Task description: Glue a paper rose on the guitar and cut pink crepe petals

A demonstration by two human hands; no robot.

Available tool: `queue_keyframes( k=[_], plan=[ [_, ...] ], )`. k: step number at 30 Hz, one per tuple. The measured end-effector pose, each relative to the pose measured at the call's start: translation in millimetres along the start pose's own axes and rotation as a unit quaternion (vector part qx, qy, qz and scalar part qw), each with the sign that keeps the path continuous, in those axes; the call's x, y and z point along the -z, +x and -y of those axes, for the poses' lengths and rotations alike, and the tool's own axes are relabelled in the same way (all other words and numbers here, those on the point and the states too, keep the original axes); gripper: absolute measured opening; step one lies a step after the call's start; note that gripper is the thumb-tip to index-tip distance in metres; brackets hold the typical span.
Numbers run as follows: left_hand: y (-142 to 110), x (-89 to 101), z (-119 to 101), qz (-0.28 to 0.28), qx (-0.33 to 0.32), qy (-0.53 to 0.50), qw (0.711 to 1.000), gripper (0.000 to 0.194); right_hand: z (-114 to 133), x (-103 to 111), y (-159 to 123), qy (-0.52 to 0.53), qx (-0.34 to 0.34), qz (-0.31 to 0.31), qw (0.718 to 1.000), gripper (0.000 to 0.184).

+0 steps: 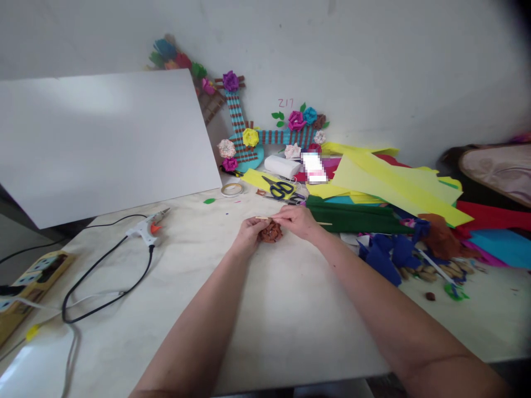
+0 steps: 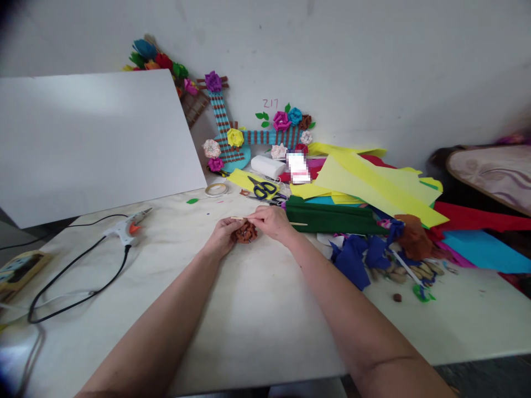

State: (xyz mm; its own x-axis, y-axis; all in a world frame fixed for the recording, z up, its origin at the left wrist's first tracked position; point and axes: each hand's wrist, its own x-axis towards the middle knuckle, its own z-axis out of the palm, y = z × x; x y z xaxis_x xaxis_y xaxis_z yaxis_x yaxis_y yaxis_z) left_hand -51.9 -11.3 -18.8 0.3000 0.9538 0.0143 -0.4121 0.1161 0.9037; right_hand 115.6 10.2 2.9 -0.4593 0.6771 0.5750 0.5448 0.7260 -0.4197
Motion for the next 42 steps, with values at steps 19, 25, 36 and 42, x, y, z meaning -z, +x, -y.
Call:
queue_keyframes(
  k=[19,25,36,42],
  plan=[
    [-1.2,-2.1,-3.8,-0.035,0.020,0.003,0.999,0.022,-1.7,-1.6,3.0,0.100,-0.076,-0.006,0.992,0.011],
    [-1.3,-1.5,-3.4,-0.029,0.011,0.002,1.000,0.019,-1.0,-0.9,3.7,0.060,-0.065,-0.005,0.996,0.010],
    [0.0,-8.0,-4.3,-0.064,0.012,0.004,0.998,0.031,1.5,-2.0,1.9,0.004,-0.013,-0.016,1.000,0.012],
    [-0.8,-6.4,-5.1,-0.048,0.022,0.029,0.998,0.032,-3.3,-3.7,1.6,0.013,-0.012,0.000,1.000,0.011]
  ],
)
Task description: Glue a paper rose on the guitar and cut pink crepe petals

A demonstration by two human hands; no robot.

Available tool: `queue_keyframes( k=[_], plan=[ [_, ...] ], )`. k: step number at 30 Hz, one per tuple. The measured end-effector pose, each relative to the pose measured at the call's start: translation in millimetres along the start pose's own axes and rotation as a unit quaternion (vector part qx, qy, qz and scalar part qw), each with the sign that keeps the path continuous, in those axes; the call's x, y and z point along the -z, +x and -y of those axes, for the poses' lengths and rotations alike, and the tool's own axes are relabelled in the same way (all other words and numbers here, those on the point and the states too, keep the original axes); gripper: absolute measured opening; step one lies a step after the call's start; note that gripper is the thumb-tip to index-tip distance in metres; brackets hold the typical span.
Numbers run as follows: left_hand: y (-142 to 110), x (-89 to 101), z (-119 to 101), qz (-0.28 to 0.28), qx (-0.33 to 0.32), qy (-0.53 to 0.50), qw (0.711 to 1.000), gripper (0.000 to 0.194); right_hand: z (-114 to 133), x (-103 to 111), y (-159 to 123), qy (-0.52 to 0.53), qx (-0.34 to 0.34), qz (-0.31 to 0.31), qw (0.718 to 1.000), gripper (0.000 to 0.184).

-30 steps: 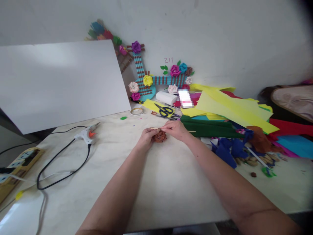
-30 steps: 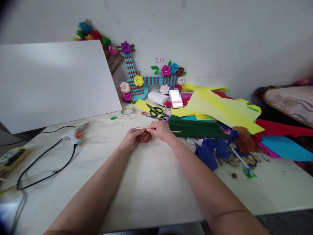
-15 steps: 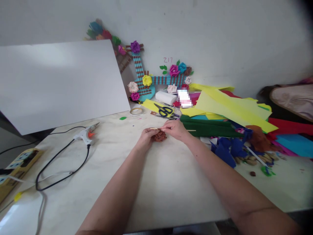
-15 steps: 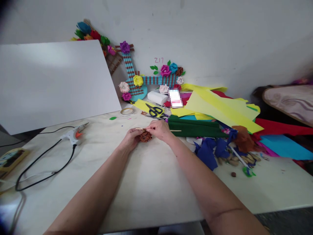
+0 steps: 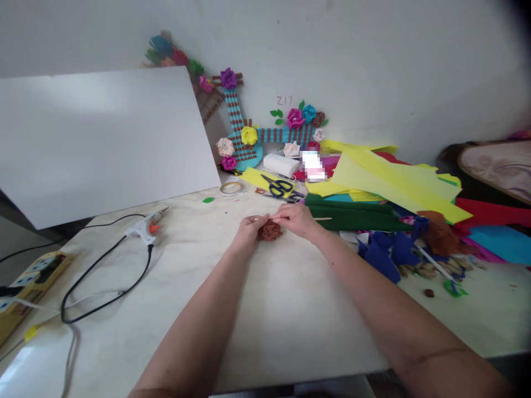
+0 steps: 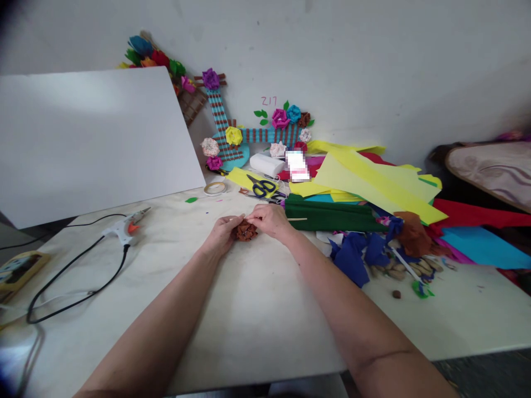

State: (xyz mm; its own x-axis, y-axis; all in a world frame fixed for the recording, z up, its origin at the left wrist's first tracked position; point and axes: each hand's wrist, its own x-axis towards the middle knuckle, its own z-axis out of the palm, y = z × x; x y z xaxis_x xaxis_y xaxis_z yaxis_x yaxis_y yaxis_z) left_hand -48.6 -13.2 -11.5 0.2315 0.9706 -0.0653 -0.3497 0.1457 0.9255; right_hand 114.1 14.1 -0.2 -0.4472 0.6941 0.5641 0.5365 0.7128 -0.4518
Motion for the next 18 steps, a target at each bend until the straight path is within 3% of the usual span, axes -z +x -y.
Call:
queue_keyframes(
  k=[7,11,18],
  plan=[
    [1,0.7,2,-0.009,-0.009,0.012,1.000,0.031,-5,6,2,0.079,-0.032,0.031,0.996,0.014],
    [1,1.0,3,-0.005,-0.011,0.017,1.000,0.031,-6,10,1,0.066,-0.037,0.064,0.995,0.018],
    [3,3.9,4,-0.001,-0.011,0.030,1.000,0.032,-4,17,-1,0.046,-0.119,0.137,0.982,0.021]
  ],
)
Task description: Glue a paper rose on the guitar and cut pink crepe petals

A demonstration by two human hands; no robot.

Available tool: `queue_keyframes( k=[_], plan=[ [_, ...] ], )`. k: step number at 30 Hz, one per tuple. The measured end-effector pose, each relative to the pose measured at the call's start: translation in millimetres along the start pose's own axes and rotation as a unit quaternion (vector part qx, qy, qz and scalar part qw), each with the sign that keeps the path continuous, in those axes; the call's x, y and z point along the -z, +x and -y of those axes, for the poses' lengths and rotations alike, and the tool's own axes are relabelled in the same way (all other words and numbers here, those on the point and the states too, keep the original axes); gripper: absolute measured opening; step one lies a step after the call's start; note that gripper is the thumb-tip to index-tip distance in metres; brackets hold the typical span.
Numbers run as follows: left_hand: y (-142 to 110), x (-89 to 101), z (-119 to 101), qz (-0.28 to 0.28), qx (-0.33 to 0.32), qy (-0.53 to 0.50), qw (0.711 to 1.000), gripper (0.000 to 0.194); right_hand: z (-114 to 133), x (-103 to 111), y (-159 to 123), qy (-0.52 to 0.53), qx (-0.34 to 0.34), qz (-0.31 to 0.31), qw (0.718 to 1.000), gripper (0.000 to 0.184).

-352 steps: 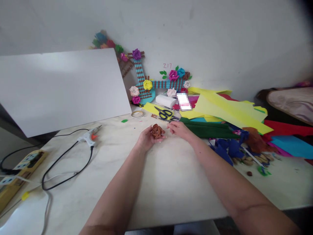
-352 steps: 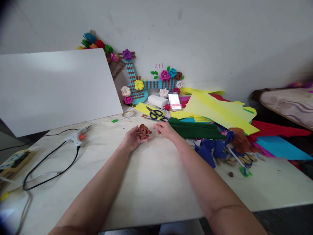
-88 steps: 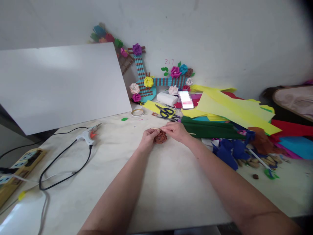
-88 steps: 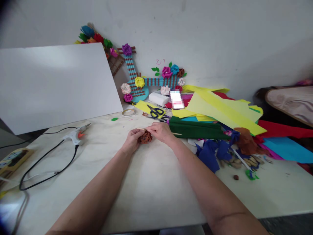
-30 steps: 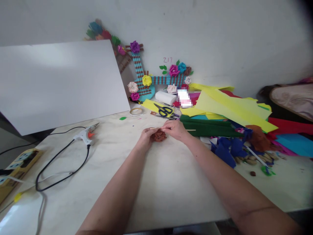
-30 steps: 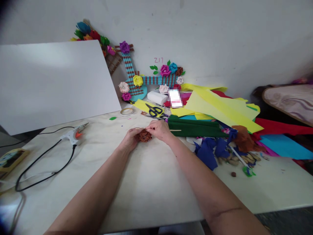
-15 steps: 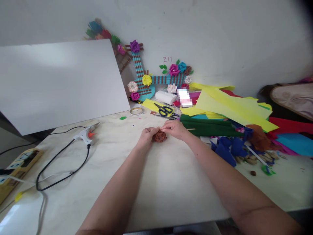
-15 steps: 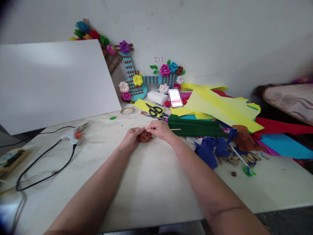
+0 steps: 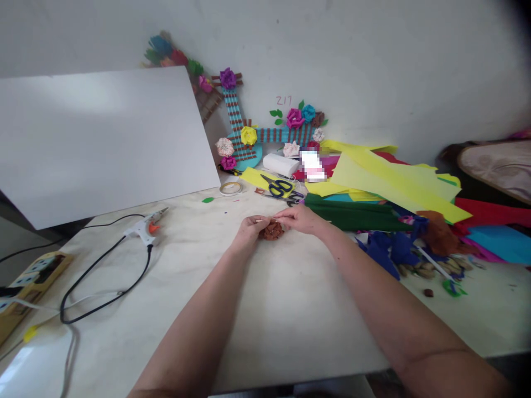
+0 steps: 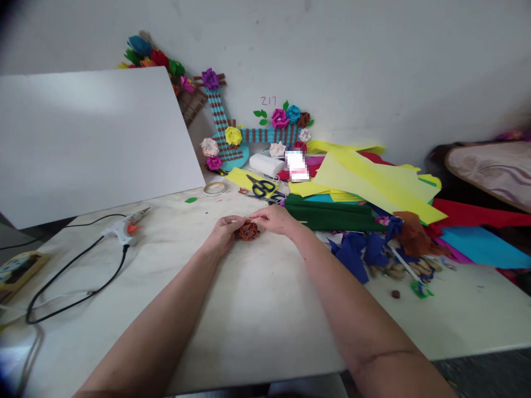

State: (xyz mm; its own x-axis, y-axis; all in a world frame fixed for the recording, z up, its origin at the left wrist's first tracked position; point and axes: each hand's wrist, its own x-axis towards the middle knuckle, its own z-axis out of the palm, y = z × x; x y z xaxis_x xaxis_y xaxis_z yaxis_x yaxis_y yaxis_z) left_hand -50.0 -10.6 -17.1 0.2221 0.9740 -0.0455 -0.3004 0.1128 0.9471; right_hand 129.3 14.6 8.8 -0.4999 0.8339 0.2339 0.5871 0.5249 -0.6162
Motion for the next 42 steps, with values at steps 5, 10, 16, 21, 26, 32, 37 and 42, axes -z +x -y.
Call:
queue_keyframes(
  k=[5,10,16,21,26,32,37,42],
  plan=[
    [0,0.1,0,0.002,0.005,-0.002,1.000,0.033,-2,0,0,0.007,0.002,0.000,1.000,0.020],
    [1,0.9,0,0.009,0.005,-0.002,1.000,0.033,-14,-6,1,0.073,0.023,-0.003,0.997,0.022],
    [0,2.8,-1,0.020,0.013,-0.008,1.000,0.032,-18,-4,-1,0.098,0.019,0.038,0.994,0.025],
    [0,2.8,-1,0.016,0.013,-0.005,1.000,0.035,-16,-4,1,0.061,0.074,-0.017,0.995,0.021],
    [1,2.7,1,0.013,0.002,0.000,1.000,0.035,-19,-11,7,-0.065,0.151,-0.156,0.974,0.021],
    [0,3.5,-2,-0.013,-0.016,0.019,1.000,0.032,-10,-14,5,-0.103,0.059,-0.198,0.973,0.038],
    [-1,6.8,-4,0.006,-0.009,0.024,1.000,0.033,4,-9,-1,-0.164,-0.061,-0.047,0.983,0.045],
    [0,9.6,-4,0.018,-0.013,0.015,1.000,0.030,5,-9,-3,-0.143,-0.030,-0.027,0.989,0.029]
  ],
)
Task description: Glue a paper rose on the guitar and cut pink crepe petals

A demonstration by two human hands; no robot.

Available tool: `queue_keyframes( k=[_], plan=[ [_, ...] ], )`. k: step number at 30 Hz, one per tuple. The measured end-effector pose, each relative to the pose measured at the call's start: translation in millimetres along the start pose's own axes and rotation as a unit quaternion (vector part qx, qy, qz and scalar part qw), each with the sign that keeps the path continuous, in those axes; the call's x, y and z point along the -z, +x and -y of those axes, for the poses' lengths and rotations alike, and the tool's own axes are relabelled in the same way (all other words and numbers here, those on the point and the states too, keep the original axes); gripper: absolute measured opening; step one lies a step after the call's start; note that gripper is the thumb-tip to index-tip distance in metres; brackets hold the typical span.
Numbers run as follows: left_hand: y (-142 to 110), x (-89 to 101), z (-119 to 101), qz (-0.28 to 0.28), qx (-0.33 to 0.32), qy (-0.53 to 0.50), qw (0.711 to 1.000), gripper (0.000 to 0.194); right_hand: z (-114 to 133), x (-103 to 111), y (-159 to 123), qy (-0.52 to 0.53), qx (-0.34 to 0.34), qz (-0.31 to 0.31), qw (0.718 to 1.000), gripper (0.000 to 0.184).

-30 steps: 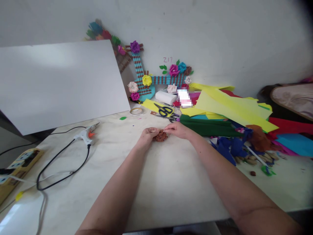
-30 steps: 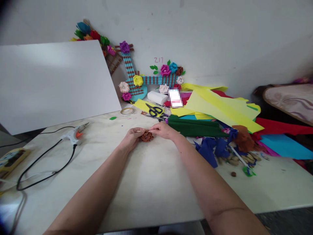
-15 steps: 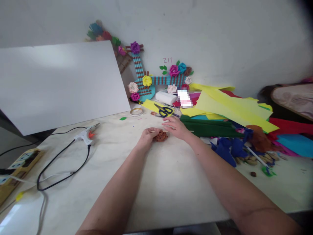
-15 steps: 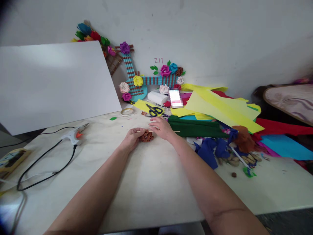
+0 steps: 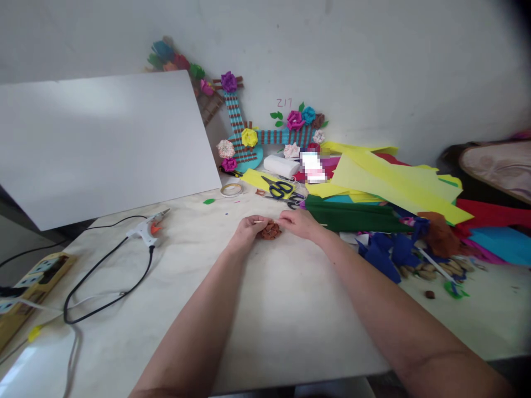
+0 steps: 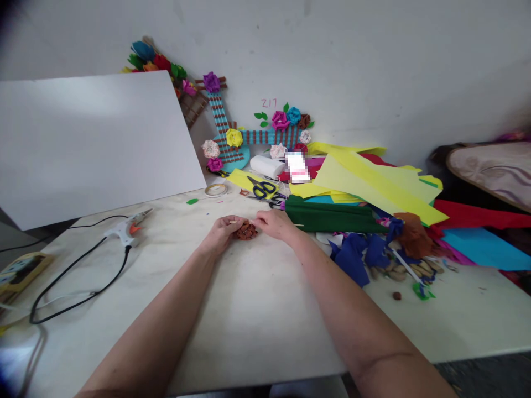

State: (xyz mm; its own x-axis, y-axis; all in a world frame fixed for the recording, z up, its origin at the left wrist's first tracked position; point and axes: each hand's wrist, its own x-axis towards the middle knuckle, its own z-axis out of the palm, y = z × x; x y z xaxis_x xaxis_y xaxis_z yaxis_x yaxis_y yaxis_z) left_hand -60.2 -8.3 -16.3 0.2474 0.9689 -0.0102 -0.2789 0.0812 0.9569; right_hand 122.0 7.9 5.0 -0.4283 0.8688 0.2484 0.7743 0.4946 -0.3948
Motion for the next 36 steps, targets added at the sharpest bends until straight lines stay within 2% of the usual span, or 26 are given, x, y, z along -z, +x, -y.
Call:
queue_keyframes(
  k=[5,8,12,19,24,29,32,36],
  plan=[
    [-1,-1.5,-4,0.002,0.008,-0.014,1.000,0.032,-6,-7,2,0.095,-0.004,-0.025,0.995,0.028],
    [-2,-1.9,-5,0.002,0.012,-0.022,1.000,0.032,-9,-10,2,0.171,0.018,-0.007,0.985,0.030],
    [-3,-1.3,-5,-0.002,0.014,-0.028,1.000,0.036,-8,-12,1,0.231,0.014,0.022,0.973,0.035],
    [-6,-1.1,-8,-0.002,0.008,-0.027,1.000,0.048,-7,-10,0,0.255,0.022,0.055,0.965,0.032],
    [-5,-4.5,-10,-0.020,0.002,-0.057,0.998,0.046,-2,-5,-1,0.273,0.040,0.034,0.961,0.033],
    [-2,-6.6,-13,-0.057,0.058,-0.108,0.991,0.044,-2,-6,0,0.288,0.031,0.030,0.957,0.035],
    [-1,-6.4,-14,-0.079,0.063,-0.119,0.988,0.043,-5,-10,0,0.295,0.025,0.018,0.955,0.035],
    [-2,-6.8,-14,-0.064,0.062,-0.110,0.990,0.042,-5,-10,0,0.292,0.027,0.012,0.956,0.035]
  ],
)
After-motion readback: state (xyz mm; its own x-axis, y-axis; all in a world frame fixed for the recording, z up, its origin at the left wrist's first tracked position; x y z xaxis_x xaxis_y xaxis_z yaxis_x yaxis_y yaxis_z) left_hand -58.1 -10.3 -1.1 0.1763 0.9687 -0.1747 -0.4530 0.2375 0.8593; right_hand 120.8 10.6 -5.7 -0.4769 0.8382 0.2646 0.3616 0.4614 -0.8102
